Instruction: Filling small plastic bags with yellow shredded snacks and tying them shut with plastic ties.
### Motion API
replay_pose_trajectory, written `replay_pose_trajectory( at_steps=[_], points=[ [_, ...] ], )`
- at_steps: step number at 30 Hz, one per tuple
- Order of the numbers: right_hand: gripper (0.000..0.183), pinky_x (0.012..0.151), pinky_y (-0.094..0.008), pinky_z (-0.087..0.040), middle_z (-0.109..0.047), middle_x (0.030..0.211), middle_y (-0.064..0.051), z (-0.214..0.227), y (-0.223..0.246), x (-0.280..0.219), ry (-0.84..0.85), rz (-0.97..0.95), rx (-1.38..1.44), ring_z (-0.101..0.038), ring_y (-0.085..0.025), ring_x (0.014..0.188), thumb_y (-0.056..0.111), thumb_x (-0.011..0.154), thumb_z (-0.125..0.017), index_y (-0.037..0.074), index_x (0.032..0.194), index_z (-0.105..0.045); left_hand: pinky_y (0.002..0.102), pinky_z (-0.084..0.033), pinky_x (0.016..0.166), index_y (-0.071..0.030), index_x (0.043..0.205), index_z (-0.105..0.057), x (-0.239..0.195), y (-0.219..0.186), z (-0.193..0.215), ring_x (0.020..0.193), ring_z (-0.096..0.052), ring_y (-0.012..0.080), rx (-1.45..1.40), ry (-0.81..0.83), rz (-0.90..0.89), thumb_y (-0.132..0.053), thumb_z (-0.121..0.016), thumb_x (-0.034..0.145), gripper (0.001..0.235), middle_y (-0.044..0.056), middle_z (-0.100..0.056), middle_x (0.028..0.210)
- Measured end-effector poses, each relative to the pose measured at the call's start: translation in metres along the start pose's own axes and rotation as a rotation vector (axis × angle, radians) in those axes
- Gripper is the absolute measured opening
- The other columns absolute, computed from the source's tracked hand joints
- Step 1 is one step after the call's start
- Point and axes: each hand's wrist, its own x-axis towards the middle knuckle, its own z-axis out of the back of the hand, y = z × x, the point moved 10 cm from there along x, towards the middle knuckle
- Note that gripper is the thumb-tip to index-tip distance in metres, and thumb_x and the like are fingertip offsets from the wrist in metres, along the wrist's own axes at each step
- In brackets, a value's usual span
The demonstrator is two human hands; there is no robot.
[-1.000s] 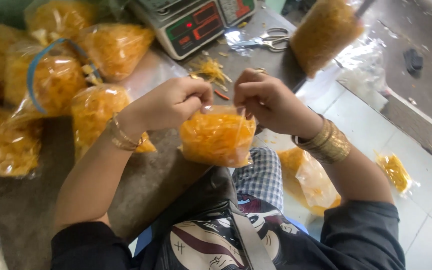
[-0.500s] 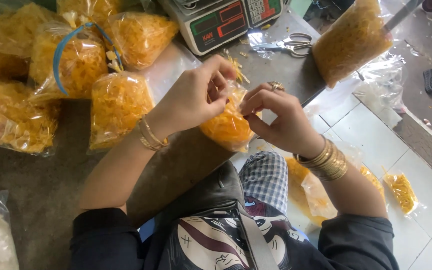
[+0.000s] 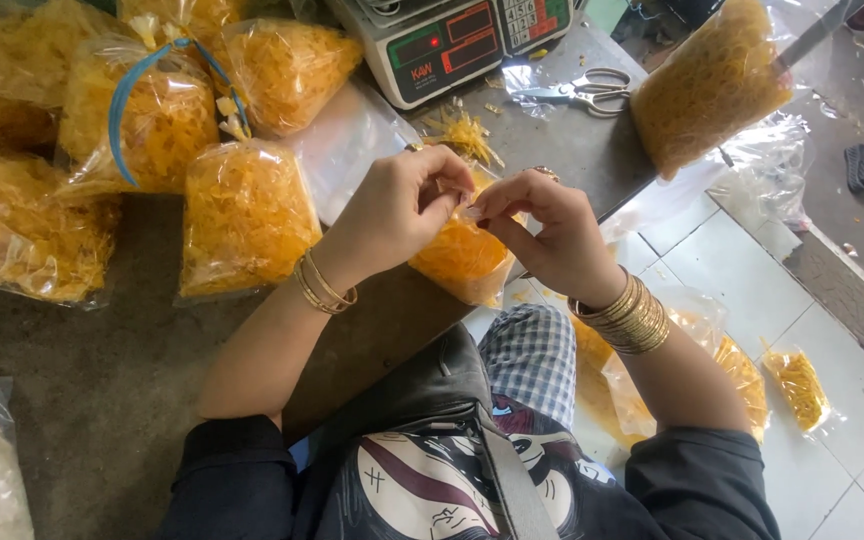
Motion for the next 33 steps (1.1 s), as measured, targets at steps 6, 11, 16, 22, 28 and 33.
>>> replay_pose_trajectory(
  at_steps=[6, 11, 16, 22, 28, 33],
  points=[
    [0.016, 0.091, -0.052, -0.059, -0.067, 0.100, -0.023, 0.004, -0.011, -0.006, -0.085, -0.010, 0.050, -0.073, -0.038, 0.095, -0.015, 0.090, -0.067, -0.005, 0.102, -0.064, 0.030, -0.061, 0.062, -0.004, 0.110, -0.070, -0.003, -0.008, -0.003, 0.067, -0.071, 0.0223, -0.063, 0.039, -0.057, 0.003, -0.067, 0.091, 0.020, 0.016, -0.072, 0.088],
    [0.018, 0.092, -0.053, -0.059, -0.065, 0.099, -0.024, 0.008, -0.023, -0.014, -0.183, -0.016, 0.078, -0.072, -0.039, 0.094, -0.017, 0.089, -0.067, -0.005, 0.103, -0.063, 0.032, -0.061, 0.063, -0.004, 0.109, -0.070, -0.003, -0.010, -0.001, 0.069, -0.069, 0.0203, -0.170, 0.080, -0.057, 0.003, -0.064, 0.089, 0.022, 0.015, -0.072, 0.088],
    [0.018, 0.092, -0.049, -0.060, -0.066, 0.098, -0.019, 0.006, -0.018, -0.012, -0.285, -0.028, 0.062, -0.073, -0.033, 0.095, -0.014, 0.091, -0.070, -0.003, 0.103, -0.062, 0.032, -0.061, 0.066, -0.002, 0.111, -0.068, -0.004, -0.017, -0.002, 0.068, -0.066, 0.0171, -0.219, 0.091, -0.044, -0.003, -0.083, 0.080, 0.035, 0.010, -0.065, 0.078],
    [0.021, 0.087, -0.046, -0.062, -0.065, 0.092, -0.016, 0.010, -0.020, -0.013, -0.334, -0.106, 0.085, -0.075, -0.029, 0.088, -0.016, 0.091, -0.067, -0.004, 0.108, -0.065, 0.027, -0.059, 0.058, -0.003, 0.106, -0.071, -0.003, -0.018, -0.003, 0.064, -0.062, 0.0123, -0.075, -0.009, -0.069, 0.001, -0.084, 0.079, 0.030, 0.006, -0.061, 0.070],
    [0.018, 0.094, -0.040, -0.053, -0.075, 0.096, -0.010, 0.045, 0.005, -0.005, -0.150, -0.087, -0.221, -0.072, -0.021, 0.093, -0.003, 0.096, -0.069, 0.005, 0.112, -0.073, 0.034, -0.058, 0.057, -0.010, 0.093, -0.073, -0.003, -0.002, -0.003, 0.068, -0.068, 0.0234, -0.002, -0.058, -0.037, -0.006, -0.080, 0.078, 0.017, 0.008, -0.066, 0.068],
    [0.019, 0.072, -0.028, -0.052, -0.070, 0.091, -0.011, 0.263, -0.067, -0.059, -0.520, -0.103, -0.697, -0.067, -0.020, 0.087, -0.011, 0.108, -0.061, 0.003, 0.095, -0.066, 0.026, -0.046, 0.060, -0.009, 0.091, -0.067, -0.006, -0.016, 0.007, 0.063, -0.056, 0.0122, 0.118, 0.033, -0.106, -0.008, -0.074, 0.087, 0.009, 0.001, -0.061, 0.070]
  ],
)
